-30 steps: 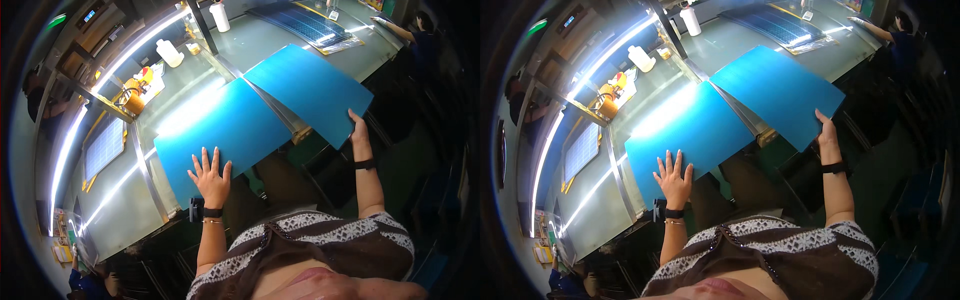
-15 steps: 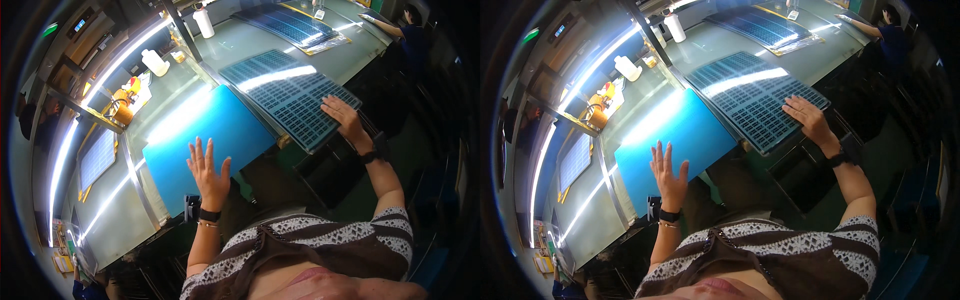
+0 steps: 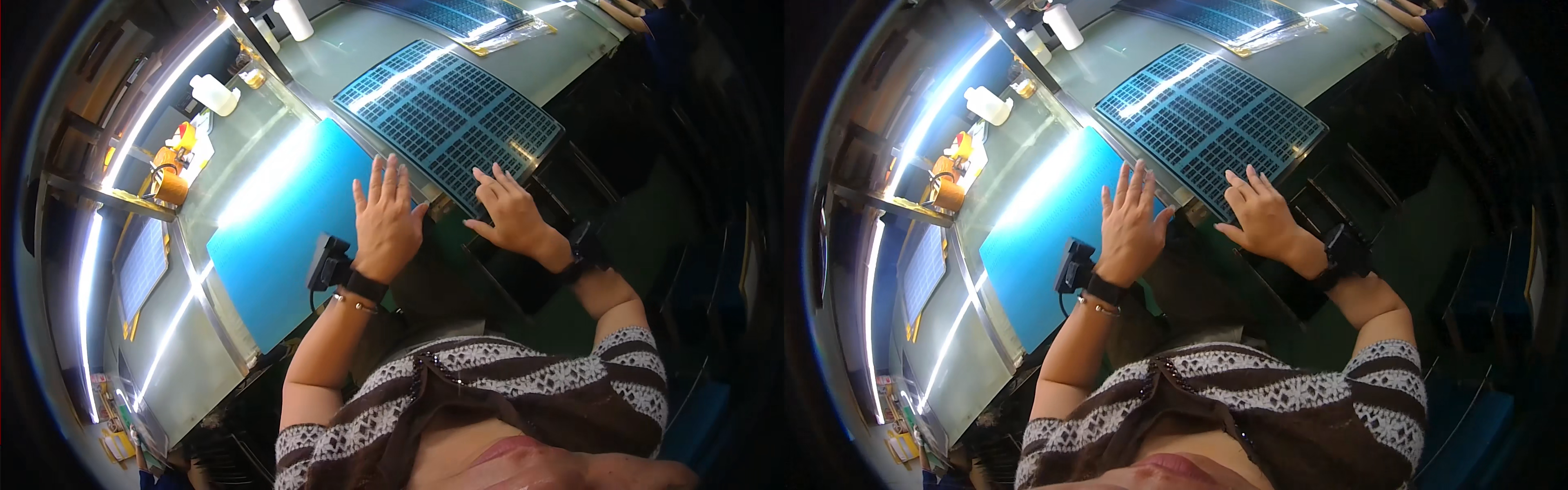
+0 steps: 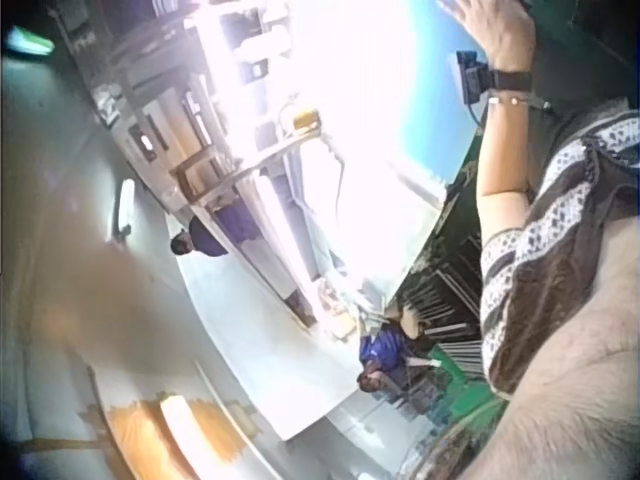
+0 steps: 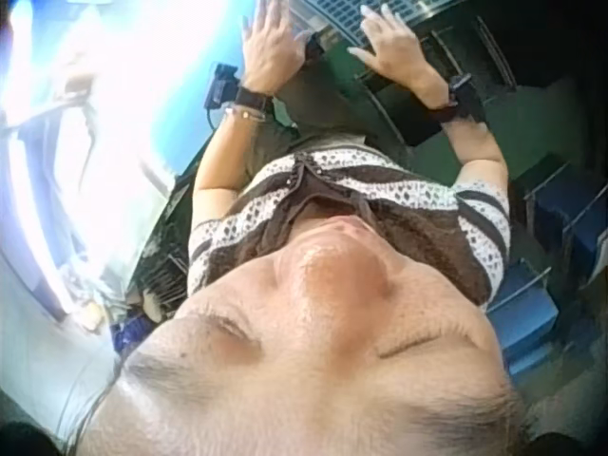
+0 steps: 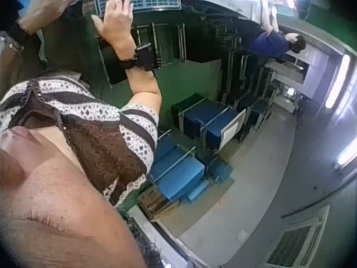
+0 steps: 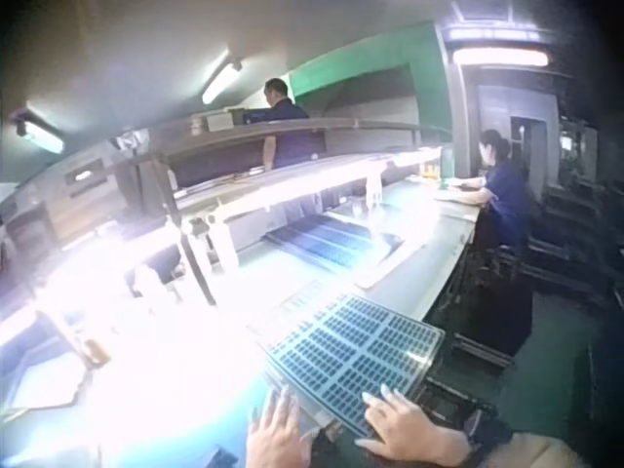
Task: Inspecting and sorting various flat panels and sheets on a light table.
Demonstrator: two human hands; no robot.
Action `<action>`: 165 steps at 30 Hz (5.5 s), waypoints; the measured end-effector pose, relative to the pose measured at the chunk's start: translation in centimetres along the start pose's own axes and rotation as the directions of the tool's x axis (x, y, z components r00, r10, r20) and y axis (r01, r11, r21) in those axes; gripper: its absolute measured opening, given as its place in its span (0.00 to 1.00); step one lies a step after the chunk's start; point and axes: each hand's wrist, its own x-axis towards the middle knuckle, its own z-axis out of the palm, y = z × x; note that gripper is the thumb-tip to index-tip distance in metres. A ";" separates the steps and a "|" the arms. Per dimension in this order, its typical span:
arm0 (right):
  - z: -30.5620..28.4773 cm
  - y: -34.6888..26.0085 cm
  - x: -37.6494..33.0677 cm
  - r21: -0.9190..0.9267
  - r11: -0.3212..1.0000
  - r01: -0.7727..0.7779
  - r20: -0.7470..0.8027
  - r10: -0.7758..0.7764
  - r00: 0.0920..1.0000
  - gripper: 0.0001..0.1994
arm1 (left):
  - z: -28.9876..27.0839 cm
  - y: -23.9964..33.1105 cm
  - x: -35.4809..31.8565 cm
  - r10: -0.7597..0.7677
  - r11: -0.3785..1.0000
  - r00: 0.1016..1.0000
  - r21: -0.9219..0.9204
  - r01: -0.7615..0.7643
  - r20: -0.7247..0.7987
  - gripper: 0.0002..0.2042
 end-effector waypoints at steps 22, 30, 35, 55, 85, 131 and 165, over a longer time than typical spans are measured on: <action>-4.6 5.9 4.0 0.317 0.942 -0.109 -0.123 0.154 0.980 0.07 | 0.3 1.7 3.1 0.091 0.928 0.983 -0.372 -0.026 0.159 0.25; -15.0 0.7 15.4 -0.306 0.948 0.088 -0.673 -0.280 0.685 0.07 | 8.0 2.1 6.4 0.139 0.990 0.990 0.019 -0.139 0.028 0.46; -15.3 7.8 17.6 -0.244 0.968 -0.049 -0.618 -0.116 0.778 0.09 | 8.6 3.6 7.5 0.170 0.985 0.986 0.038 -0.169 -0.003 0.46; -20.5 11.4 9.4 0.337 0.941 -0.015 -0.794 0.293 0.532 0.09 | 8.3 -4.9 13.7 -0.248 0.960 0.968 0.140 0.242 0.025 0.50; -6.0 -3.0 4.6 0.448 0.882 0.148 -0.146 -0.091 0.985 0.15 | -11.0 -10.5 -16.7 -0.871 0.005 0.476 -0.964 0.265 0.126 0.13; 6.9 -4.3 2.0 0.368 0.917 -0.155 -0.273 0.267 0.924 0.07 | -5.5 -9.2 -27.6 -0.923 0.383 0.294 -0.646 0.660 -0.248 0.07; 8.5 -0.5 18.3 -0.205 0.967 0.153 -0.193 -0.193 0.962 0.18 | -2.5 -7.1 -27.4 -0.972 0.091 0.231 -0.860 0.503 0.032 0.18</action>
